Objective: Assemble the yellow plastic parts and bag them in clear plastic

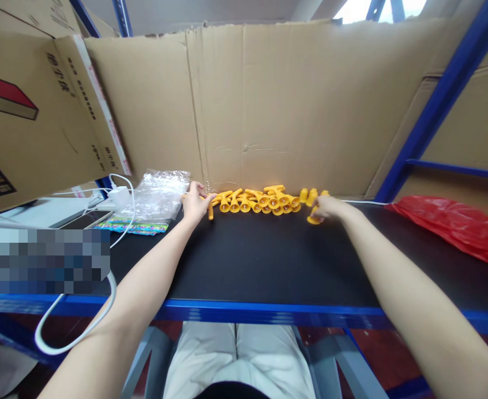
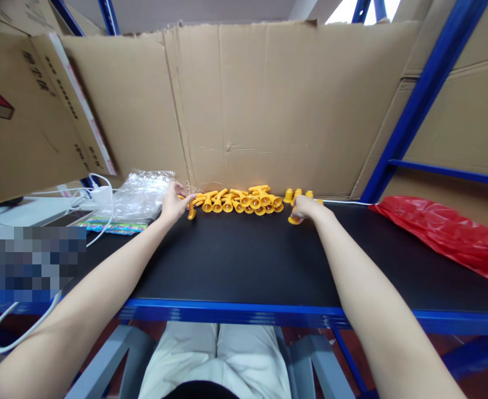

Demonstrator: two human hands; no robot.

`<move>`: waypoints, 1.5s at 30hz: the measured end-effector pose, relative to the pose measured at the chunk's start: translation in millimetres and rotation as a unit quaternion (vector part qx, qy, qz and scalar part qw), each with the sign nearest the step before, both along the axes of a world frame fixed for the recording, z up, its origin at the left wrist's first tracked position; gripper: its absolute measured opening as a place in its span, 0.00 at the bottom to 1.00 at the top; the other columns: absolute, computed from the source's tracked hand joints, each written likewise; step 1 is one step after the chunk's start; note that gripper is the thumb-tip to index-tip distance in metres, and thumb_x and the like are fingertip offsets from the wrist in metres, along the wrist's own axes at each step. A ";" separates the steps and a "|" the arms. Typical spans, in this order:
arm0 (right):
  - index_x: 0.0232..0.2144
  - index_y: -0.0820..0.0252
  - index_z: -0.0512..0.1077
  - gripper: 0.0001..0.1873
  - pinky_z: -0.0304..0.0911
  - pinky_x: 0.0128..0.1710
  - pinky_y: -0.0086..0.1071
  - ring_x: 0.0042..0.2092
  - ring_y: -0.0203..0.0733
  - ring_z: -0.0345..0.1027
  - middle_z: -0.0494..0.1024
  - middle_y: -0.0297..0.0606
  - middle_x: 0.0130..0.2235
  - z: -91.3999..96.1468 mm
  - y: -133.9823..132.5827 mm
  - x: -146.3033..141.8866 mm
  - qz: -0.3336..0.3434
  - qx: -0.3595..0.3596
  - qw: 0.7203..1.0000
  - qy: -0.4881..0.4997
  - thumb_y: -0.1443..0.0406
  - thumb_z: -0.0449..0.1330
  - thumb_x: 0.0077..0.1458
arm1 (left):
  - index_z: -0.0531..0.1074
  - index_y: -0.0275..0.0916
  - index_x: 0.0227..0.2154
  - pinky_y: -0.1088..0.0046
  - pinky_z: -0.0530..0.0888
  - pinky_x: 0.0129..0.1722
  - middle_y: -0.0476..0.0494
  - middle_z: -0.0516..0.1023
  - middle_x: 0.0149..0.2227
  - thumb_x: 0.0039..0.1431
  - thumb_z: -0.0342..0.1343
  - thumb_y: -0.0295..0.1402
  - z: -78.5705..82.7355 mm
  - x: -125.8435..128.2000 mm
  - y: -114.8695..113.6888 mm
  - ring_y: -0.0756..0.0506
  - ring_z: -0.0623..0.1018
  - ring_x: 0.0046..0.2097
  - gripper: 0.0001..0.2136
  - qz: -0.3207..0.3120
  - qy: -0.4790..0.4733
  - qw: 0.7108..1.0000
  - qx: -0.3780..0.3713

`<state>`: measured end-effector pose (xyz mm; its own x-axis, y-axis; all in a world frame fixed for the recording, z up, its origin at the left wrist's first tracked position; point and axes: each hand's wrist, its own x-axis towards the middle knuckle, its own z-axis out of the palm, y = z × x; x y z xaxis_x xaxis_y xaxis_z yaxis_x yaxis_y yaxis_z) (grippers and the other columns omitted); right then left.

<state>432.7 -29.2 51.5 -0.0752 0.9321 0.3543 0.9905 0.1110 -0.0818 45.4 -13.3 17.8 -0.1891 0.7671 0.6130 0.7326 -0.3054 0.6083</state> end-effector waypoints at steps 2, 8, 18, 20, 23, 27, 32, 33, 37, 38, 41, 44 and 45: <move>0.33 0.57 0.74 0.19 0.65 0.34 0.47 0.40 0.57 0.70 0.75 0.46 0.33 -2.0 -2.0 -4.5 0.009 0.012 1.000 0.015 0.54 0.65 0.37 | 0.60 0.42 0.42 0.71 0.71 0.34 0.52 0.73 0.29 0.49 0.60 0.38 -2.8 0.6 1.6 0.48 0.76 0.32 0.20 -0.013 -0.005 1.000 -0.001; 0.35 0.61 0.73 0.25 0.64 0.37 0.49 0.43 0.61 0.69 0.75 0.50 0.35 -7.6 -1.9 -3.8 -0.019 0.005 1.000 0.023 0.56 0.69 0.32 | 0.66 0.38 0.23 0.73 0.69 0.29 0.49 0.72 0.23 0.47 0.60 0.38 -7.5 0.3 1.2 0.48 0.74 0.27 0.11 -0.079 0.099 0.979 -0.157; 0.23 0.59 0.67 0.14 0.63 0.29 0.35 0.29 0.44 0.70 0.73 0.40 0.24 5.8 -5.0 -14.1 -0.073 -0.119 0.990 0.002 0.55 0.63 0.42 | 0.70 0.38 0.35 0.66 0.71 0.43 0.39 0.72 0.41 0.57 0.51 0.35 -6.1 3.1 -0.2 0.43 0.74 0.43 0.08 -0.014 0.164 0.986 -0.008; 0.27 0.58 0.67 0.13 0.63 0.29 0.33 0.32 0.44 0.70 0.75 0.39 0.29 6.5 -5.2 -16.1 -0.066 -0.063 0.996 -0.007 0.59 0.64 0.40 | 0.70 0.39 0.37 0.66 0.70 0.47 0.39 0.69 0.47 0.57 0.51 0.33 -6.0 3.2 0.8 0.43 0.73 0.47 0.07 -0.016 0.143 0.989 0.016; 0.29 0.57 0.67 0.11 0.62 0.31 0.33 0.33 0.43 0.69 0.75 0.38 0.31 3.8 -1.6 -14.2 -0.032 -0.008 0.999 -0.004 0.64 0.63 0.39 | 0.70 0.41 0.37 0.66 0.69 0.49 0.41 0.67 0.50 0.54 0.54 0.31 -5.8 2.9 1.8 0.44 0.71 0.50 0.07 -0.023 0.117 0.993 0.025; 0.32 0.59 0.68 0.10 0.63 0.36 0.37 0.37 0.45 0.68 0.74 0.42 0.36 2.2 -0.1 -12.9 0.003 0.042 0.999 0.004 0.65 0.60 0.43 | 0.71 0.40 0.37 0.65 0.70 0.47 0.42 0.72 0.42 0.54 0.55 0.31 -4.8 3.0 1.6 0.44 0.73 0.45 0.07 -0.037 0.121 0.992 0.005; 0.39 0.59 0.70 0.14 0.62 0.43 0.44 0.44 0.51 0.67 0.71 0.45 0.41 7.0 -9.5 -22.0 0.027 0.131 0.991 0.026 0.63 0.56 0.48 | 0.72 0.40 0.38 0.69 0.70 0.41 0.43 0.76 0.36 0.54 0.56 0.35 -1.5 5.3 -3.7 0.45 0.75 0.39 0.10 -0.051 0.138 0.989 0.006; 0.40 0.59 0.69 0.14 0.62 0.44 0.44 0.44 0.50 0.66 0.70 0.45 0.42 7.8 -11.3 -24.5 0.047 0.152 0.987 0.033 0.63 0.56 0.49 | 0.72 0.40 0.39 0.69 0.70 0.40 0.44 0.76 0.36 0.54 0.55 0.36 -0.5 6.3 -5.8 0.45 0.75 0.38 0.11 -0.051 0.143 0.988 0.005; 0.45 0.59 0.68 0.16 0.62 0.46 0.42 0.46 0.48 0.66 0.68 0.45 0.46 8.3 -17.8 -38.7 0.144 0.208 0.965 0.068 0.64 0.54 0.52 | 0.72 0.42 0.42 0.71 0.69 0.38 0.45 0.77 0.36 0.55 0.53 0.40 4.5 12.9 -16.3 0.46 0.75 0.37 0.13 -0.062 0.193 0.979 0.001; 0.46 0.58 0.67 0.16 0.62 0.46 0.42 0.47 0.48 0.65 0.68 0.45 0.47 7.9 -19.8 -43.6 0.167 0.212 0.960 0.072 0.64 0.53 0.53 | 0.72 0.42 0.42 0.72 0.68 0.37 0.45 0.77 0.36 0.56 0.53 0.41 5.7 15.1 -19.0 0.45 0.75 0.37 0.14 -0.068 0.209 0.976 0.001; 0.48 0.58 0.65 0.17 0.62 0.47 0.42 0.48 0.48 0.65 0.67 0.45 0.49 5.6 -27.4 -61.2 0.232 0.203 0.949 0.067 0.65 0.51 0.55 | 0.72 0.42 0.42 0.72 0.68 0.36 0.45 0.77 0.35 0.56 0.52 0.42 8.7 22.3 -25.9 0.45 0.75 0.37 0.14 -0.080 0.244 0.966 0.002; 0.49 0.58 0.65 0.17 0.60 0.49 0.43 0.50 0.48 0.65 0.70 0.45 0.49 1.4 -34.9 -78.6 0.286 0.180 0.940 0.044 0.65 0.52 0.56 | 0.72 0.42 0.42 0.73 0.68 0.35 0.45 0.77 0.35 0.56 0.52 0.42 10.2 28.1 -30.5 0.45 0.75 0.36 0.15 -0.091 0.261 0.961 0.008; 0.49 0.59 0.65 0.18 0.60 0.49 0.44 0.50 0.48 0.65 0.71 0.45 0.49 -0.3 -36.9 -83.2 0.297 0.172 0.939 0.034 0.65 0.52 0.56 | 0.73 0.42 0.42 0.73 0.68 0.35 0.45 0.77 0.36 0.56 0.52 0.42 10.5 29.3 -31.5 0.45 0.75 0.36 0.15 -0.095 0.264 0.960 0.011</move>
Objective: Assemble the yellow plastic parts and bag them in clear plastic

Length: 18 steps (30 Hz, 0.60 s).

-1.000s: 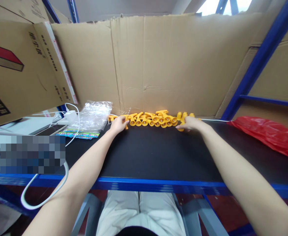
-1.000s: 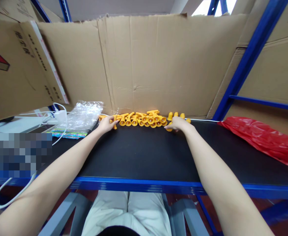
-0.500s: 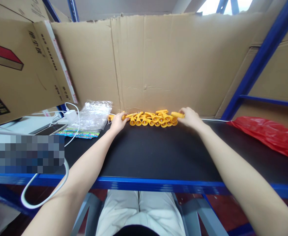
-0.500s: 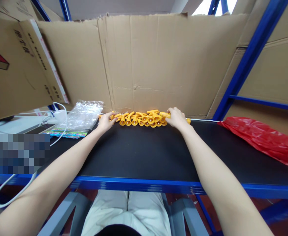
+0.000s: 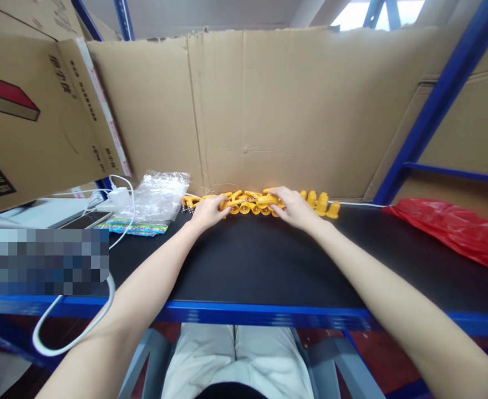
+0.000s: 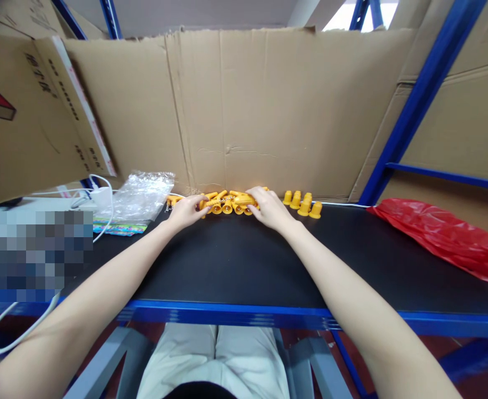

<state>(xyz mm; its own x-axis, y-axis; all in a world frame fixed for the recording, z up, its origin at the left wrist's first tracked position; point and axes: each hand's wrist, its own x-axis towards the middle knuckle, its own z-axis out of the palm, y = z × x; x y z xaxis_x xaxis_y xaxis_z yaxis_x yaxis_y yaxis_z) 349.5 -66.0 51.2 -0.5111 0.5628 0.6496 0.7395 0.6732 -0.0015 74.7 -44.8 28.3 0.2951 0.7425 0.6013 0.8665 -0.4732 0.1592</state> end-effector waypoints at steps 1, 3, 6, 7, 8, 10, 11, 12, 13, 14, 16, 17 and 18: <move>0.50 0.60 0.64 0.18 0.60 0.50 0.44 0.50 0.49 0.66 0.72 0.45 0.49 -1.7 -1.5 -3.7 0.003 -0.003 1.000 -0.012 0.65 0.53 0.56 | 0.73 0.42 0.42 0.73 0.68 0.35 0.45 0.77 0.36 0.56 0.52 0.42 0.1 0.9 -0.6 0.46 0.75 0.36 0.14 -0.005 0.003 1.000 0.001; 0.50 0.61 0.65 0.19 0.59 0.50 0.45 0.50 0.50 0.66 0.73 0.47 0.49 -4.8 -3.4 -8.4 -0.005 -0.009 1.000 -0.029 0.65 0.54 0.56 | 0.73 0.42 0.42 0.73 0.68 0.36 0.44 0.77 0.37 0.56 0.52 0.41 0.0 1.8 -1.1 0.45 0.75 0.37 0.14 -0.012 0.011 1.000 0.001; 0.50 0.62 0.65 0.19 0.60 0.49 0.44 0.50 0.50 0.67 0.72 0.48 0.50 -7.7 -3.4 -9.3 -0.028 -0.014 0.999 -0.041 0.64 0.54 0.56 | 0.73 0.42 0.42 0.72 0.68 0.36 0.44 0.77 0.38 0.56 0.52 0.41 -0.5 1.1 -0.1 0.45 0.76 0.38 0.14 -0.008 0.021 1.000 -0.003; 0.51 0.62 0.65 0.20 0.60 0.49 0.44 0.50 0.50 0.67 0.72 0.48 0.51 -8.2 -2.8 -8.5 -0.037 -0.015 0.998 -0.041 0.64 0.54 0.56 | 0.73 0.42 0.42 0.72 0.68 0.36 0.44 0.77 0.38 0.56 0.52 0.41 -0.7 0.5 0.5 0.44 0.76 0.38 0.14 -0.003 0.022 1.000 -0.005; 0.50 0.62 0.65 0.20 0.60 0.49 0.44 0.49 0.50 0.68 0.72 0.48 0.51 -8.5 -2.1 -7.4 -0.046 -0.015 0.998 -0.040 0.63 0.54 0.56 | 0.73 0.42 0.42 0.73 0.68 0.36 0.44 0.77 0.38 0.56 0.52 0.41 -0.8 -0.2 1.1 0.44 0.76 0.38 0.14 0.002 0.022 1.000 -0.007; 0.50 0.63 0.65 0.19 0.61 0.49 0.44 0.49 0.50 0.68 0.72 0.48 0.51 -8.9 -0.6 -5.0 -0.062 -0.016 0.997 -0.038 0.63 0.54 0.56 | 0.73 0.42 0.42 0.73 0.67 0.35 0.44 0.77 0.37 0.56 0.52 0.42 -1.0 -1.7 2.0 0.44 0.76 0.38 0.15 0.012 0.026 1.000 -0.012; 0.50 0.63 0.65 0.19 0.61 0.48 0.44 0.48 0.50 0.69 0.73 0.48 0.50 -9.1 0.1 -4.1 -0.067 -0.016 0.997 -0.037 0.63 0.54 0.56 | 0.73 0.42 0.42 0.73 0.67 0.34 0.44 0.77 0.37 0.56 0.52 0.42 -1.0 -2.5 2.3 0.44 0.76 0.38 0.15 0.016 0.029 0.999 -0.014; 0.50 0.63 0.66 0.19 0.61 0.48 0.44 0.48 0.50 0.69 0.73 0.48 0.50 -9.3 0.7 -3.4 -0.070 -0.016 0.997 -0.036 0.63 0.54 0.56 | 0.73 0.42 0.42 0.73 0.67 0.33 0.44 0.77 0.37 0.56 0.52 0.42 -1.0 -3.0 2.4 0.44 0.76 0.38 0.14 0.020 0.033 0.999 -0.015; 0.50 0.63 0.66 0.19 0.61 0.48 0.44 0.47 0.50 0.69 0.73 0.48 0.50 -9.6 1.2 -2.9 -0.073 -0.015 0.997 -0.034 0.64 0.54 0.56 | 0.73 0.42 0.41 0.73 0.67 0.33 0.44 0.77 0.37 0.56 0.52 0.42 -0.9 -3.5 2.3 0.44 0.76 0.38 0.14 0.024 0.037 0.999 -0.016; 0.49 0.64 0.66 0.19 0.62 0.47 0.44 0.47 0.50 0.69 0.73 0.48 0.49 -9.9 1.7 -2.7 -0.075 -0.014 0.997 -0.031 0.64 0.54 0.56 | 0.73 0.42 0.41 0.74 0.66 0.32 0.44 0.77 0.37 0.56 0.52 0.42 -0.8 -3.8 2.1 0.44 0.76 0.38 0.14 0.027 0.041 0.999 -0.017; 0.49 0.64 0.66 0.19 0.63 0.47 0.44 0.46 0.50 0.70 0.74 0.49 0.49 -10.8 2.8 -2.8 -0.073 -0.012 0.997 -0.023 0.64 0.55 0.55 | 0.73 0.42 0.41 0.74 0.66 0.32 0.45 0.77 0.37 0.55 0.52 0.41 -0.5 -3.9 1.4 0.44 0.76 0.38 0.14 0.030 0.049 0.998 -0.017; 0.48 0.64 0.66 0.18 0.63 0.46 0.44 0.46 0.50 0.70 0.74 0.49 0.48 -11.3 3.4 -3.0 -0.068 -0.010 0.997 -0.019 0.64 0.55 0.55 | 0.73 0.42 0.41 0.74 0.66 0.32 0.45 0.77 0.36 0.55 0.52 0.41 -0.3 -3.7 0.9 0.44 0.76 0.38 0.14 0.029 0.053 0.998 -0.017; 0.48 0.64 0.67 0.18 0.63 0.46 0.44 0.45 0.50 0.70 0.74 0.49 0.47 -11.9 4.1 -3.1 -0.059 -0.008 0.998 -0.017 0.64 0.55 0.55 | 0.73 0.42 0.41 0.74 0.67 0.32 0.45 0.77 0.36 0.55 0.52 0.41 0.0 -3.5 0.4 0.44 0.76 0.38 0.14 0.026 0.055 0.998 -0.016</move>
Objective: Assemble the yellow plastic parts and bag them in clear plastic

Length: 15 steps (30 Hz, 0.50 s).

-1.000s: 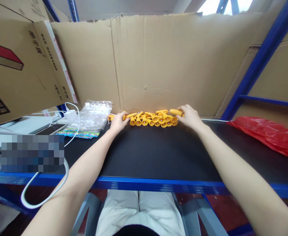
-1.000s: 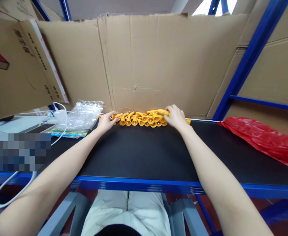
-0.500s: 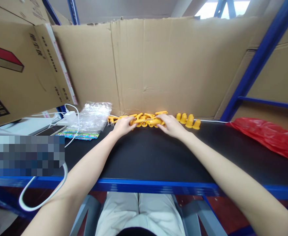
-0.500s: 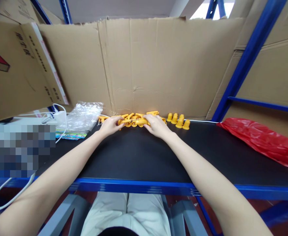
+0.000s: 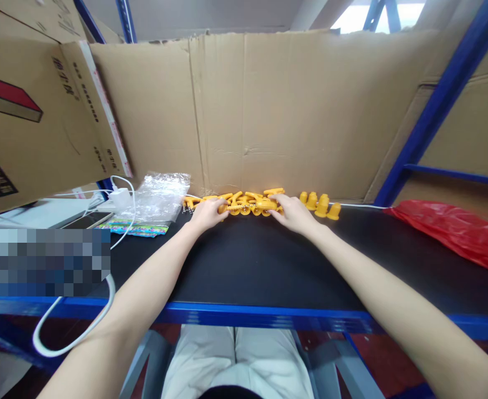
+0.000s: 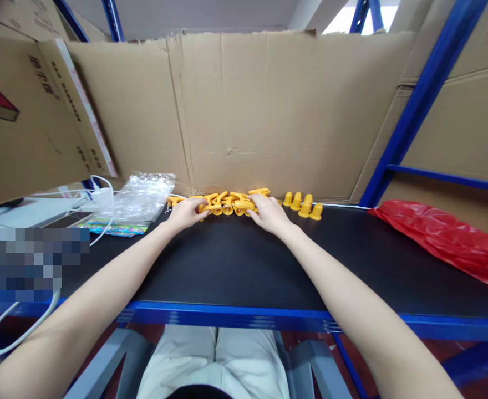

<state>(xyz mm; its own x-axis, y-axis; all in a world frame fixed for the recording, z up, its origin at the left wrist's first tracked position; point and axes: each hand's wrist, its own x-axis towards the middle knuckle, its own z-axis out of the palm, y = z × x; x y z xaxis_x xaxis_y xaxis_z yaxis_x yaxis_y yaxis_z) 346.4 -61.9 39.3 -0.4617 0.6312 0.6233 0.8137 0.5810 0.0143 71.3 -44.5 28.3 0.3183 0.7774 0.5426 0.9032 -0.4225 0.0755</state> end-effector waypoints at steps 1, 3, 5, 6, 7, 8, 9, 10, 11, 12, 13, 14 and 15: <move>0.47 0.63 0.68 0.17 0.63 0.46 0.44 0.45 0.50 0.70 0.75 0.48 0.46 -0.6 0.8 -0.1 0.011 0.001 1.000 0.001 0.64 0.56 0.55 | 0.73 0.42 0.41 0.74 0.67 0.33 0.45 0.78 0.36 0.56 0.52 0.41 0.3 0.4 -0.6 0.45 0.76 0.38 0.14 -0.003 0.002 1.000 0.002; 0.44 0.63 0.69 0.14 0.63 0.46 0.44 0.44 0.49 0.70 0.75 0.48 0.44 -1.8 2.3 -0.3 0.034 0.004 0.999 0.004 0.64 0.56 0.55 | 0.73 0.41 0.41 0.73 0.67 0.34 0.44 0.77 0.38 0.56 0.51 0.41 1.0 1.9 -1.9 0.45 0.76 0.38 0.14 -0.011 0.001 1.000 0.011; 0.43 0.62 0.69 0.13 0.63 0.45 0.44 0.44 0.49 0.69 0.74 0.48 0.44 -3.0 3.1 -0.9 0.049 0.006 0.999 0.015 0.65 0.56 0.55 | 0.73 0.41 0.41 0.73 0.68 0.35 0.44 0.77 0.39 0.56 0.51 0.40 1.7 4.9 -3.8 0.45 0.76 0.38 0.14 -0.014 -0.006 1.000 0.026; 0.43 0.62 0.69 0.12 0.64 0.45 0.44 0.44 0.49 0.69 0.73 0.48 0.44 -3.6 3.1 -1.7 0.055 0.007 0.998 0.023 0.65 0.55 0.55 | 0.72 0.41 0.42 0.72 0.68 0.36 0.44 0.77 0.39 0.56 0.51 0.40 2.1 6.9 -5.1 0.45 0.76 0.38 0.14 -0.016 -0.009 0.999 0.033; 0.43 0.62 0.69 0.12 0.64 0.45 0.43 0.44 0.48 0.69 0.73 0.48 0.44 -4.3 2.8 -2.8 0.061 0.007 0.998 0.029 0.65 0.55 0.55 | 0.72 0.41 0.42 0.72 0.68 0.36 0.44 0.77 0.40 0.56 0.51 0.40 2.5 9.4 -6.5 0.45 0.76 0.38 0.14 -0.019 -0.009 0.999 0.039; 0.43 0.62 0.69 0.12 0.64 0.44 0.43 0.43 0.48 0.69 0.72 0.48 0.44 -5.0 2.1 -4.2 0.068 0.006 0.997 0.033 0.65 0.55 0.56 | 0.72 0.41 0.42 0.72 0.68 0.36 0.44 0.76 0.39 0.56 0.51 0.40 2.9 12.0 -8.1 0.45 0.75 0.38 0.14 -0.024 -0.007 0.999 0.041; 0.44 0.61 0.69 0.13 0.64 0.44 0.42 0.43 0.47 0.68 0.71 0.48 0.45 -5.9 1.3 -6.0 0.075 0.004 0.997 0.033 0.66 0.54 0.56 | 0.72 0.41 0.42 0.72 0.69 0.36 0.44 0.76 0.39 0.55 0.51 0.40 3.2 14.7 -9.8 0.45 0.75 0.38 0.14 -0.031 0.000 0.999 0.041; 0.44 0.61 0.69 0.13 0.65 0.44 0.42 0.43 0.47 0.68 0.70 0.48 0.45 -6.8 0.3 -7.9 0.083 0.001 0.996 0.033 0.66 0.54 0.56 | 0.72 0.42 0.42 0.72 0.69 0.36 0.44 0.76 0.39 0.55 0.51 0.40 3.6 17.1 -11.5 0.45 0.75 0.38 0.14 -0.039 0.007 0.998 0.040; 0.45 0.60 0.69 0.13 0.65 0.44 0.42 0.43 0.47 0.68 0.69 0.48 0.45 -7.7 -0.6 -9.8 0.091 -0.003 0.995 0.033 0.66 0.53 0.56 | 0.73 0.42 0.41 0.72 0.69 0.36 0.45 0.76 0.39 0.55 0.51 0.39 4.0 19.1 -13.0 0.45 0.75 0.38 0.13 -0.045 0.011 0.998 0.038; 0.45 0.60 0.69 0.13 0.65 0.44 0.42 0.44 0.47 0.68 0.69 0.48 0.45 -8.6 -1.4 -11.5 0.097 -0.007 0.995 0.035 0.66 0.53 0.57 | 0.73 0.42 0.41 0.72 0.69 0.37 0.45 0.76 0.39 0.55 0.51 0.39 4.4 20.6 -14.3 0.45 0.75 0.38 0.13 -0.049 0.014 0.998 0.036; 0.45 0.60 0.69 0.14 0.65 0.44 0.42 0.44 0.47 0.67 0.68 0.47 0.45 -9.4 -1.8 -12.9 0.103 -0.012 0.994 0.040 0.66 0.53 0.57 | 0.73 0.42 0.41 0.72 0.70 0.37 0.45 0.76 0.38 0.55 0.51 0.39 4.8 21.4 -15.2 0.45 0.75 0.38 0.13 -0.050 0.014 0.998 0.032; 0.45 0.59 0.69 0.14 0.65 0.45 0.42 0.45 0.47 0.67 0.68 0.47 0.45 -10.0 -1.8 -13.9 0.109 -0.016 0.993 0.047 0.65 0.53 0.57 | 0.73 0.42 0.40 0.72 0.70 0.37 0.44 0.76 0.38 0.55 0.51 0.39 5.1 21.7 -15.7 0.45 0.75 0.38 0.13 -0.050 0.013 0.998 0.027; 0.45 0.59 0.69 0.14 0.64 0.45 0.43 0.45 0.47 0.67 0.68 0.47 0.45 -10.4 -1.4 -14.5 0.116 -0.021 0.991 0.058 0.64 0.54 0.57 | 0.73 0.41 0.40 0.71 0.70 0.38 0.44 0.76 0.38 0.55 0.51 0.39 5.3 21.5 -15.7 0.45 0.75 0.38 0.13 -0.051 0.013 0.998 0.022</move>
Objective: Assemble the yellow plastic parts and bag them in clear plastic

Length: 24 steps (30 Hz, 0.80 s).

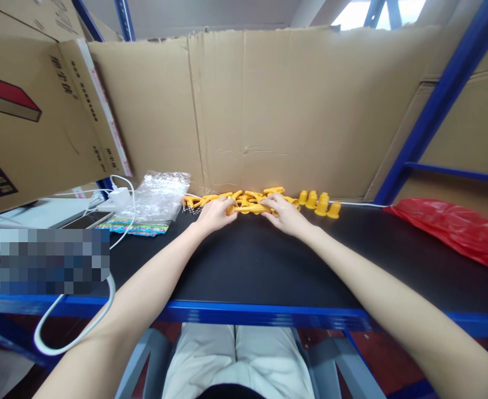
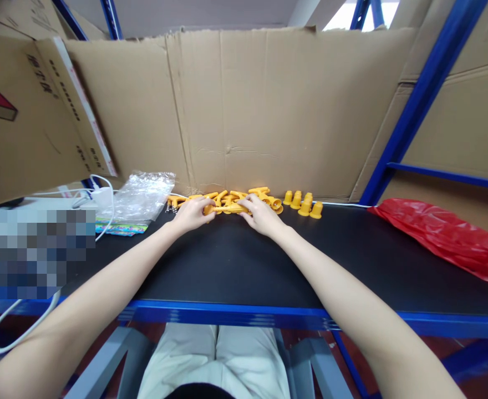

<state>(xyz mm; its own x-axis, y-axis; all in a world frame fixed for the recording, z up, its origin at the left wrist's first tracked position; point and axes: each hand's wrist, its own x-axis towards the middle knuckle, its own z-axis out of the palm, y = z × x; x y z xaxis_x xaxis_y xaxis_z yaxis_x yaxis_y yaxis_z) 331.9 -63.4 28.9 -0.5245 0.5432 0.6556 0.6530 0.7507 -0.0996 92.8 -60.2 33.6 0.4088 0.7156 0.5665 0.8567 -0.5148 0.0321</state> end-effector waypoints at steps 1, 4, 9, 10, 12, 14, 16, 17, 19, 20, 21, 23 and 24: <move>0.45 0.59 0.69 0.14 0.64 0.46 0.43 0.45 0.47 0.67 0.68 0.46 0.44 -0.3 0.8 -0.2 0.007 -0.008 1.000 0.012 0.63 0.54 0.56 | 0.73 0.41 0.40 0.71 0.70 0.39 0.44 0.76 0.37 0.55 0.51 0.39 0.1 -0.4 0.3 0.45 0.75 0.38 0.12 -0.001 0.000 1.000 -0.005; 0.44 0.60 0.69 0.15 0.64 0.47 0.44 0.43 0.44 0.67 0.69 0.45 0.43 -0.9 5.7 1.7 0.028 -0.055 0.996 0.061 0.62 0.57 0.54 | 0.73 0.41 0.40 0.70 0.70 0.40 0.44 0.76 0.37 0.56 0.50 0.38 -0.2 -1.9 2.3 0.45 0.75 0.39 0.12 0.000 0.000 1.000 -0.014; 0.45 0.57 0.65 0.21 0.66 0.47 0.43 0.41 0.40 0.70 0.69 0.43 0.47 -2.7 15.0 7.2 0.088 -0.247 0.945 0.197 0.63 0.62 0.47 | 0.73 0.40 0.40 0.70 0.70 0.39 0.43 0.75 0.38 0.56 0.51 0.38 -1.5 -3.4 5.0 0.45 0.75 0.39 0.12 0.006 -0.001 1.000 -0.013; 0.44 0.58 0.65 0.21 0.66 0.46 0.43 0.40 0.39 0.71 0.70 0.42 0.46 -2.6 15.3 7.2 0.097 -0.281 0.927 0.230 0.63 0.63 0.46 | 0.73 0.40 0.40 0.70 0.70 0.39 0.43 0.75 0.38 0.56 0.51 0.38 -1.6 -3.6 5.2 0.45 0.75 0.39 0.12 0.003 -0.003 1.000 -0.009; 0.41 0.59 0.65 0.19 0.67 0.45 0.42 0.36 0.39 0.73 0.73 0.40 0.39 -1.4 13.8 5.6 0.096 -0.333 0.895 0.280 0.60 0.63 0.47 | 0.73 0.40 0.40 0.71 0.70 0.39 0.43 0.75 0.38 0.56 0.51 0.38 -1.6 -3.9 5.4 0.45 0.75 0.39 0.13 -0.004 -0.008 1.000 0.002; 0.40 0.59 0.65 0.17 0.69 0.42 0.41 0.33 0.39 0.73 0.74 0.37 0.32 1.0 10.0 2.2 0.077 -0.372 0.872 0.308 0.58 0.62 0.49 | 0.73 0.39 0.40 0.71 0.70 0.39 0.43 0.75 0.37 0.56 0.51 0.38 -1.5 -4.0 5.6 0.45 0.75 0.38 0.13 -0.010 -0.012 1.000 0.008; 0.40 0.59 0.65 0.17 0.70 0.38 0.38 0.29 0.38 0.73 0.75 0.36 0.28 3.5 5.8 -1.4 0.053 -0.392 0.858 0.328 0.56 0.61 0.51 | 0.73 0.39 0.40 0.71 0.70 0.38 0.43 0.75 0.37 0.56 0.52 0.38 -1.6 -4.1 6.1 0.46 0.75 0.38 0.12 -0.011 -0.017 1.000 0.011; 0.40 0.59 0.65 0.18 0.70 0.35 0.37 0.28 0.38 0.73 0.75 0.36 0.28 4.5 4.0 -2.7 0.044 -0.397 0.854 0.334 0.56 0.60 0.51 | 0.73 0.39 0.39 0.71 0.70 0.38 0.43 0.75 0.37 0.56 0.52 0.38 -1.7 -4.2 6.5 0.46 0.75 0.37 0.12 -0.009 -0.018 1.000 0.012; 0.43 0.59 0.64 0.20 0.70 0.32 0.34 0.27 0.37 0.72 0.75 0.36 0.28 6.2 1.6 -3.6 0.042 -0.406 0.850 0.332 0.56 0.61 0.51 | 0.74 0.39 0.39 0.71 0.70 0.38 0.44 0.76 0.37 0.55 0.52 0.38 -2.0 -4.7 7.4 0.45 0.75 0.37 0.12 -0.005 -0.021 1.000 0.012; 0.45 0.59 0.64 0.23 0.69 0.31 0.33 0.27 0.37 0.72 0.75 0.35 0.28 6.8 0.9 -3.3 0.051 -0.411 0.851 0.323 0.57 0.62 0.50 | 0.74 0.40 0.39 0.71 0.70 0.38 0.44 0.76 0.37 0.55 0.52 0.38 -2.2 -5.0 7.7 0.45 0.75 0.37 0.12 -0.004 -0.022 1.000 0.011; 0.46 0.58 0.63 0.25 0.69 0.31 0.32 0.27 0.36 0.72 0.75 0.34 0.28 7.3 0.5 -2.6 0.064 -0.414 0.853 0.312 0.58 0.64 0.48 | 0.74 0.40 0.39 0.71 0.70 0.38 0.44 0.76 0.37 0.55 0.52 0.37 -2.4 -5.2 8.0 0.45 0.75 0.37 0.12 -0.004 -0.022 1.000 0.011; 0.46 0.58 0.62 0.28 0.68 0.30 0.31 0.27 0.36 0.72 0.74 0.31 0.27 8.2 0.0 -0.7 0.089 -0.413 0.857 0.297 0.60 0.67 0.43 | 0.74 0.40 0.39 0.71 0.70 0.37 0.44 0.76 0.37 0.55 0.53 0.37 -2.5 -5.4 8.1 0.45 0.75 0.37 0.12 -0.004 -0.022 1.000 0.011; 0.45 0.58 0.63 0.28 0.68 0.30 0.32 0.26 0.36 0.71 0.74 0.30 0.27 8.7 -0.4 0.1 0.095 -0.410 0.858 0.293 0.60 0.67 0.42 | 0.74 0.40 0.39 0.71 0.70 0.37 0.44 0.76 0.37 0.55 0.53 0.37 -2.5 -5.4 7.9 0.45 0.75 0.37 0.12 -0.005 -0.023 1.000 0.013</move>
